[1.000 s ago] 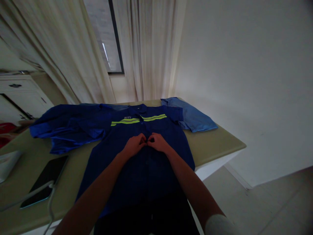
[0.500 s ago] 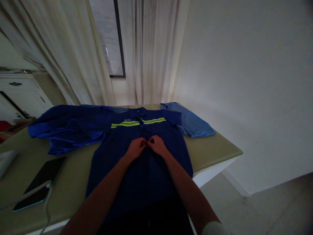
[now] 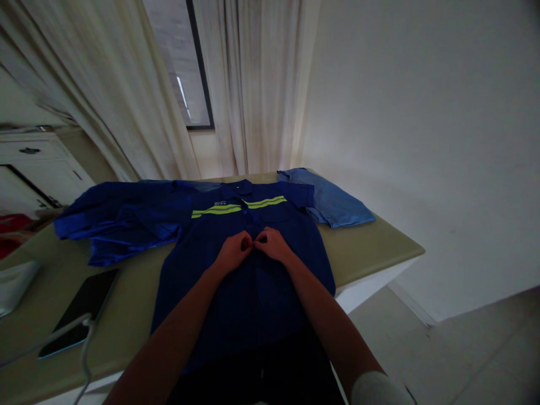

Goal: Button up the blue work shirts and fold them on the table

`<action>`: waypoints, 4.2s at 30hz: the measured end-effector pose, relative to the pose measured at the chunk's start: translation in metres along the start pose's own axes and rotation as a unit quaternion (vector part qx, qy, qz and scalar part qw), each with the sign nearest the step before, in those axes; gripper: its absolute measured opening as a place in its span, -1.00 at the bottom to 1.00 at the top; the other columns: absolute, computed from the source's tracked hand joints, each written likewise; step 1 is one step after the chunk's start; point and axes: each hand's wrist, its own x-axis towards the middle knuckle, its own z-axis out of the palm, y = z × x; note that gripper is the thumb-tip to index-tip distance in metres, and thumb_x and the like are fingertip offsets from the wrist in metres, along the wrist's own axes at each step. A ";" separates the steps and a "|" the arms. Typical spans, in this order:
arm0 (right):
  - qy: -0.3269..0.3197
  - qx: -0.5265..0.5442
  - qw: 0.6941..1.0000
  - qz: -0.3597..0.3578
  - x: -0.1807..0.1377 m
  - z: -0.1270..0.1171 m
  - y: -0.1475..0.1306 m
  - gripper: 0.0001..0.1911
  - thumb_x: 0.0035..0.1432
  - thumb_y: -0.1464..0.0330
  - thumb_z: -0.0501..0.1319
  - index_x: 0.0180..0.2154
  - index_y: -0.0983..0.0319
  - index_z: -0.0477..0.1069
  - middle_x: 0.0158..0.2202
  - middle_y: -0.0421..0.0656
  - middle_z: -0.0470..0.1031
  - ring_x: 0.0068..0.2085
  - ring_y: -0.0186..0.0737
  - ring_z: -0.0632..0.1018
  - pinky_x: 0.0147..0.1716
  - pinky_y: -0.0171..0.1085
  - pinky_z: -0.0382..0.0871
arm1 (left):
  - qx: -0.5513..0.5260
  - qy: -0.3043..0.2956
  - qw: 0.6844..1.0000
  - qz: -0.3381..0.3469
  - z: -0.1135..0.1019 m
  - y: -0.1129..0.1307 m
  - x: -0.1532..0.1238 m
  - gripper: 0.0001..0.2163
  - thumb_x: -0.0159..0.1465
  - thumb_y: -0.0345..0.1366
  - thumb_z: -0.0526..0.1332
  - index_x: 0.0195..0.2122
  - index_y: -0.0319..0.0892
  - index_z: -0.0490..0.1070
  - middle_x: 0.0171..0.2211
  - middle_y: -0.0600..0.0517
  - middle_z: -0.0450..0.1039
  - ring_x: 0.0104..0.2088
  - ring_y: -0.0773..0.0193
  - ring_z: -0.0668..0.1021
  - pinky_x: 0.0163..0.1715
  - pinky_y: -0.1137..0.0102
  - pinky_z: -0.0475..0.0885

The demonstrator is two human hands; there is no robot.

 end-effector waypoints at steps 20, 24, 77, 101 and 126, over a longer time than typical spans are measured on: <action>0.022 -0.009 1.000 -0.008 -0.003 -0.001 -0.003 -0.92 0.22 0.39 0.35 -0.31 0.24 0.62 -0.29 -0.18 0.48 -0.30 -0.31 0.47 -0.26 -0.31 0.24 | 0.074 0.024 0.994 0.072 0.002 0.010 -0.004 -0.91 0.27 -0.44 0.18 -0.28 -0.08 0.36 -0.28 0.06 0.49 -0.25 0.21 0.54 -0.19 0.33 0.41; 0.016 -0.007 1.000 -0.016 -0.003 -0.001 -0.002 -0.91 0.23 0.39 0.34 -0.32 0.25 0.63 -0.32 -0.19 0.46 -0.32 -0.32 0.46 -0.29 -0.32 0.23 | 0.112 0.014 0.991 0.074 0.001 0.012 -0.005 -0.90 0.30 -0.44 0.16 -0.26 -0.08 0.36 -0.26 0.05 0.49 -0.22 0.20 0.54 -0.17 0.32 0.41; 0.026 0.022 0.999 -0.007 -0.001 0.000 0.001 -0.83 0.13 0.42 0.35 -0.20 0.21 0.66 -0.36 -0.18 0.66 -0.38 -0.25 0.57 -0.33 -0.33 0.35 | 0.229 0.061 0.970 0.057 0.000 0.017 -0.007 -0.96 0.35 -0.36 0.22 -0.23 -0.07 0.43 -0.21 0.00 0.48 -0.15 0.13 0.52 -0.10 0.27 0.41; 0.024 -0.023 0.999 0.002 -0.002 0.002 -0.001 -0.88 0.22 0.36 0.33 -0.18 0.20 0.61 -0.25 -0.14 0.66 -0.29 -0.22 0.59 -0.23 -0.29 0.36 | 0.230 0.025 0.971 0.064 0.001 0.014 -0.007 -0.93 0.36 -0.34 0.21 -0.21 -0.05 0.48 -0.20 0.02 0.54 -0.15 0.16 0.55 -0.13 0.29 0.43; 0.023 -0.032 0.999 -0.003 -0.002 0.004 0.003 -0.84 0.23 0.37 0.32 -0.14 0.19 0.62 -0.13 -0.09 0.68 -0.15 -0.13 0.63 -0.13 -0.25 0.39 | 0.183 0.024 0.980 0.079 -0.001 0.015 -0.007 -0.92 0.38 -0.32 0.19 -0.19 -0.06 0.47 -0.17 0.02 0.53 -0.12 0.17 0.55 -0.08 0.29 0.44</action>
